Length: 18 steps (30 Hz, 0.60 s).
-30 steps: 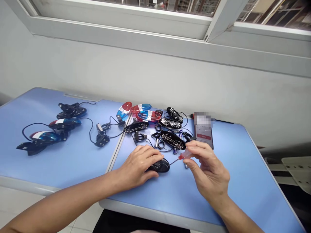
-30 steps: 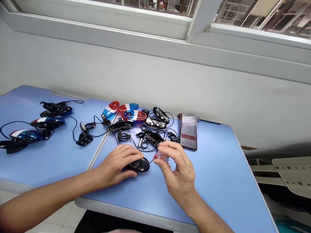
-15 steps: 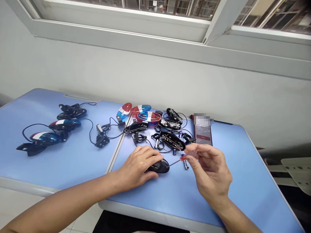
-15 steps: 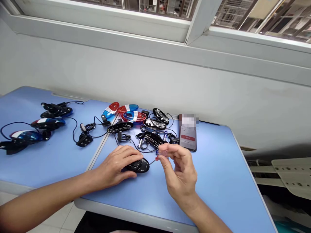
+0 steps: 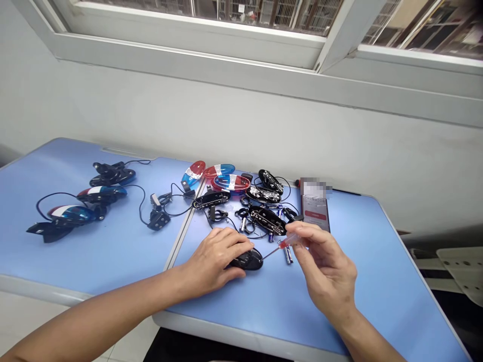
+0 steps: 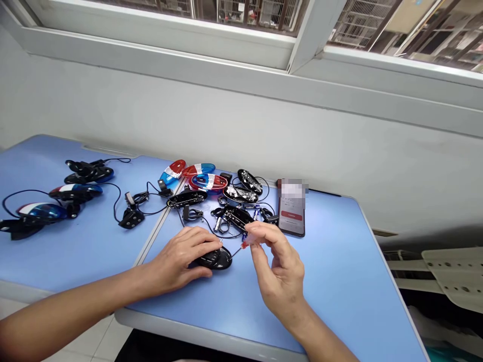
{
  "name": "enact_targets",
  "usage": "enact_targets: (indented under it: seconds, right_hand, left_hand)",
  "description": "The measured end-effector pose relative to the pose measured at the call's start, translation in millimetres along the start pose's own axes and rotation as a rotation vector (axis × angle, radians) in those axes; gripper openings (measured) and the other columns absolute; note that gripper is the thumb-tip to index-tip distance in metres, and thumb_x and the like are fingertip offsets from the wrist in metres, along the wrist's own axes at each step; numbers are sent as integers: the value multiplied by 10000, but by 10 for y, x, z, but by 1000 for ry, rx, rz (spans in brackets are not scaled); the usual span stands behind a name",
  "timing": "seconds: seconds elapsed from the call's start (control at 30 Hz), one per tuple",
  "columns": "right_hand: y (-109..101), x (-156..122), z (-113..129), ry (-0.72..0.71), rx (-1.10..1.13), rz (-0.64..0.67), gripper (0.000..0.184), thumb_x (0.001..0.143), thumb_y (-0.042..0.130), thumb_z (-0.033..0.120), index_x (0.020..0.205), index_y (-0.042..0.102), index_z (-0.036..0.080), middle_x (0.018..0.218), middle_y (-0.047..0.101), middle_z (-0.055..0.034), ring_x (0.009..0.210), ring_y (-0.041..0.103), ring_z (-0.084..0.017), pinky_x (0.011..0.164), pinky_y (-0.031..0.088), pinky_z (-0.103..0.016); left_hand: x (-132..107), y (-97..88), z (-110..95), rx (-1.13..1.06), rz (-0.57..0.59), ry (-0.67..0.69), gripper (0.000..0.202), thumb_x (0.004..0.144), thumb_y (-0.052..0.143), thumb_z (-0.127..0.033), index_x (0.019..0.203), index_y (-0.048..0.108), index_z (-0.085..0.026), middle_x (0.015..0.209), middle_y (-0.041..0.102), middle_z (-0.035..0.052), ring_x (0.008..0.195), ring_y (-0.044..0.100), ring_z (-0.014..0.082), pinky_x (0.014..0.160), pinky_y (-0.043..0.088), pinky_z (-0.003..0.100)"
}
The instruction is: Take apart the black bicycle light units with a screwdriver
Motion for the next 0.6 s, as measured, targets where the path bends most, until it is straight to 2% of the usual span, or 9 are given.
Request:
enact_targets:
  seconds: [0.07,0.17,0.23,0.33,0.4,0.5,0.6]
  right_hand:
    - [9,-9,-18,-4,-32,21,335,916,554,48,1168,611,261,1156,598,-60,832,630,-124,727,564,-305]
    - [23,-22,-23,-52,-63,18,378,864,640,39,1156,618,278,1094,558,-31,768,600,-107,673,549,-286]
    - [29,-30,-15,-68,-52,-2,386,868,620,20,1152,611,281,1027,564,-17,771,600,-111,668,542,-279]
    - [28,-31,-15,-23,-17,-7,382,915,526,23,1201,571,273,1043,607,-31,797,625,-123,725,548,-306]
    - [23,-27,-7,-10,-38,22,336,922,530,65,1194,567,259,1031,619,-36,813,619,-138,768,540,-335]
    - [51,-43,12,-23,-90,90,245,900,603,156,1130,583,240,967,599,-35,821,579,-163,753,530,-346]
    - [225,-129,-1,-39,-142,162,327,938,516,175,1264,514,211,1153,578,-111,995,580,-215,799,552,-388]
  left_hand:
    - [0,-1,0,1,-7,3,530,775,816,-224,1228,544,-189,1185,659,66,1063,572,260,866,400,394]
    - [-2,1,-3,1,-15,12,527,778,814,-222,1227,541,-191,1185,658,61,1067,571,255,881,395,396]
    - [-4,4,-2,-2,-13,10,530,783,810,-228,1236,536,-197,1191,657,60,1069,570,253,885,393,396]
    - [-6,2,-1,-5,-8,1,527,790,805,-237,1240,534,-200,1193,657,61,1069,568,253,881,392,395]
    - [-5,-4,2,-4,-6,-5,526,785,808,-241,1235,540,-198,1189,653,63,1061,567,255,873,394,393]
    - [-1,-9,11,-3,-7,-14,521,781,810,-247,1229,547,-199,1181,651,65,1041,568,255,864,401,393]
    - [5,16,8,-5,-15,-14,474,807,780,-258,1219,552,-198,1177,656,68,1025,573,254,857,413,398]
Point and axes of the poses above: each hand's wrist, its own x-axis towards the middle knuckle, its own y-axis out of the palm, z = x × y, the point moved 5 cm from there along x, towards the middle knuckle
